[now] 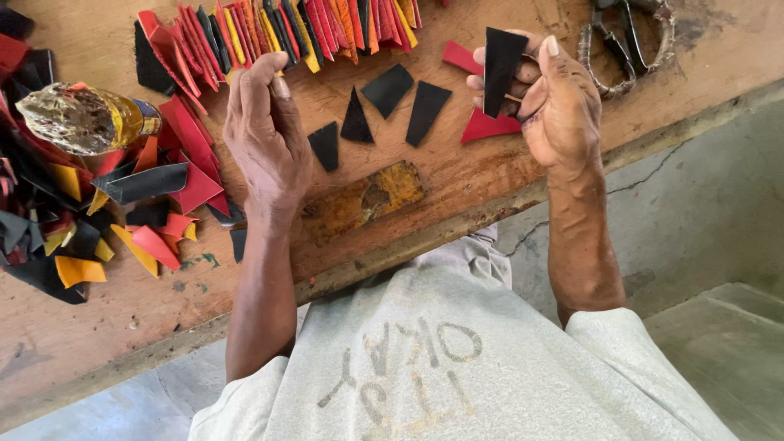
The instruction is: The person repeatedly picks up small triangular leather pieces in red, black, and orange, aligns them edge-to-edge, and presses them together on a wooden workbench. They handle the pieces one at a time, occasionally stacking or repositioning them, with a pair of shears visible on the table.
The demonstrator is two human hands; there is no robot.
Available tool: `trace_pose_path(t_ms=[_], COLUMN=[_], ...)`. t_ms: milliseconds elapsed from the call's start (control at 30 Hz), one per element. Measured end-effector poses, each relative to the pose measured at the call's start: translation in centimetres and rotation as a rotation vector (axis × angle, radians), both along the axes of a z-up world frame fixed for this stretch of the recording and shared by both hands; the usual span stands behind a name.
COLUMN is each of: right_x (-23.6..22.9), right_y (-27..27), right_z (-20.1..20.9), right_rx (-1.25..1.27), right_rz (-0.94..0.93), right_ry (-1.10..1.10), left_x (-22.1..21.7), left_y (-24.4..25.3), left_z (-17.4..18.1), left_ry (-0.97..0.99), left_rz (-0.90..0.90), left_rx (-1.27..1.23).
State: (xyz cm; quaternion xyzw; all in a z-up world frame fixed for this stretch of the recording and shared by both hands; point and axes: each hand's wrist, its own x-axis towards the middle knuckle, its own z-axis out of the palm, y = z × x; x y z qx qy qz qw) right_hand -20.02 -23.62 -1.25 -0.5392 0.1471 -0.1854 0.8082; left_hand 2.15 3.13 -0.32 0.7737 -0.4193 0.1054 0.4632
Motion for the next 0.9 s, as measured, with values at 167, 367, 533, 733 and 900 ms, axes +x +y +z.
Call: trace_pose_path(t_ms=[167, 367, 533, 733, 900], right_x=[-0.05, -0.24, -0.47, -0.3, -0.42], right_y=[-0.23, -0.61, -0.73, -0.75, -0.78], right_z=[-0.38, -0.66, -0.75, -0.76, -0.45], right_rx=[0.041, 0.085, 0.128, 0.085, 0.104], right_rz=[-0.013, -0.022, -0.039, -0.019, -0.054], right_ry=[0.004, 0.0, 0.011, -0.007, 0.003], left_x=[-0.18, -0.32, -0.2, -0.02, -0.09], left_y=[-0.12, -0.18, -0.25, -0.24, -0.02], left_z=[0.15, 0.02, -0.29, -0.54, -0.55], left_ry=[0.043, 0.069, 0.04, 0.054, 0.08], left_rz=[0.005, 0.026, 0.022, 0.038, 0.034], left_rx=[0.011, 0.011, 0.008, 0.004, -0.005])
